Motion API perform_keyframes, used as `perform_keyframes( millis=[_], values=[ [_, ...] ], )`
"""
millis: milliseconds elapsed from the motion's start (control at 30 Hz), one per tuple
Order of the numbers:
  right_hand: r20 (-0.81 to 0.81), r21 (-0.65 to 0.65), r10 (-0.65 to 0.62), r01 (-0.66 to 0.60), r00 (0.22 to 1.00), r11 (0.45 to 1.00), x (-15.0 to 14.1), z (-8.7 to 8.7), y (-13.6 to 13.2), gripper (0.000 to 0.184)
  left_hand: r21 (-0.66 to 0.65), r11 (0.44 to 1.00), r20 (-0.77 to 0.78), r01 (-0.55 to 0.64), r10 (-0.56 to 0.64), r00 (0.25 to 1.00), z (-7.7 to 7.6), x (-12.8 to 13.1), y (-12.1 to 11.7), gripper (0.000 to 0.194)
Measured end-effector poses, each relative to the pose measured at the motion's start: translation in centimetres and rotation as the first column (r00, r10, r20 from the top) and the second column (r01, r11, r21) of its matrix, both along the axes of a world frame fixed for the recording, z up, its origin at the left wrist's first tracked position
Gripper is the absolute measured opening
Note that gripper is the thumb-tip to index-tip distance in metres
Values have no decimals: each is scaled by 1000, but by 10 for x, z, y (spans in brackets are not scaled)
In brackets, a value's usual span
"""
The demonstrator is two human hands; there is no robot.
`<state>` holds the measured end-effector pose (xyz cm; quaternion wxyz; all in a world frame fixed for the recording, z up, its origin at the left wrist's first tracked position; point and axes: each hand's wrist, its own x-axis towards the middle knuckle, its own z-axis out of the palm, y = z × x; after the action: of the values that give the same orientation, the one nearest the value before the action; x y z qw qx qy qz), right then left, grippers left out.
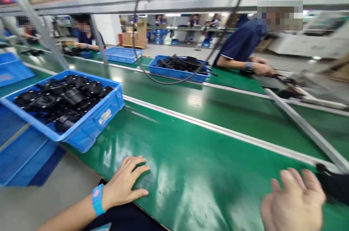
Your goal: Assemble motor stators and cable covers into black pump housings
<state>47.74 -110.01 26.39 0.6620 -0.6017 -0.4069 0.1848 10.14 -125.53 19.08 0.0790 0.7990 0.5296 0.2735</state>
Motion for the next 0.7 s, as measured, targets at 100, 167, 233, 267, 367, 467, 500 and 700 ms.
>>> perform_keyframes(
  millis=[100, 167, 233, 267, 367, 467, 500, 700],
  values=[
    [186, -159, 356, -329, 916, 931, -62, -18, -8, 57, 289, 956, 55, -54, 40, 998, 10, -13, -17, 51],
    [385, -287, 606, -534, 696, 795, -101, -29, -11, 54, 448, 877, 85, -175, 153, 985, 22, -35, -34, 45],
    [526, -335, 727, -678, 442, 654, -137, -38, -12, 46, 535, 776, 124, -333, 318, 940, 39, -68, -50, 40],
    [572, -343, 748, -729, 338, 592, -154, -41, -11, 42, 552, 722, 150, -417, 406, 901, 49, -88, -58, 37],
    [666, -305, 726, -826, 171, 474, -207, -35, -4, 33, 519, 578, 214, -629, 625, 751, 83, -156, -74, 27],
    [726, -182, 672, -902, 146, 392, -269, -1, 9, 25, 433, 546, 175, -717, 729, 661, 121, -222, -68, 28],
    [740, -147, 657, -917, 146, 370, -291, 14, 15, 25, 390, 570, 125, -723, 746, 655, 133, -243, -60, 32],
    [859, -402, 503, -732, -94, 550, -429, 95, 62, 28, 144, 544, -272, -827, 825, 495, 184, -343, 30, 46]
  ],
)
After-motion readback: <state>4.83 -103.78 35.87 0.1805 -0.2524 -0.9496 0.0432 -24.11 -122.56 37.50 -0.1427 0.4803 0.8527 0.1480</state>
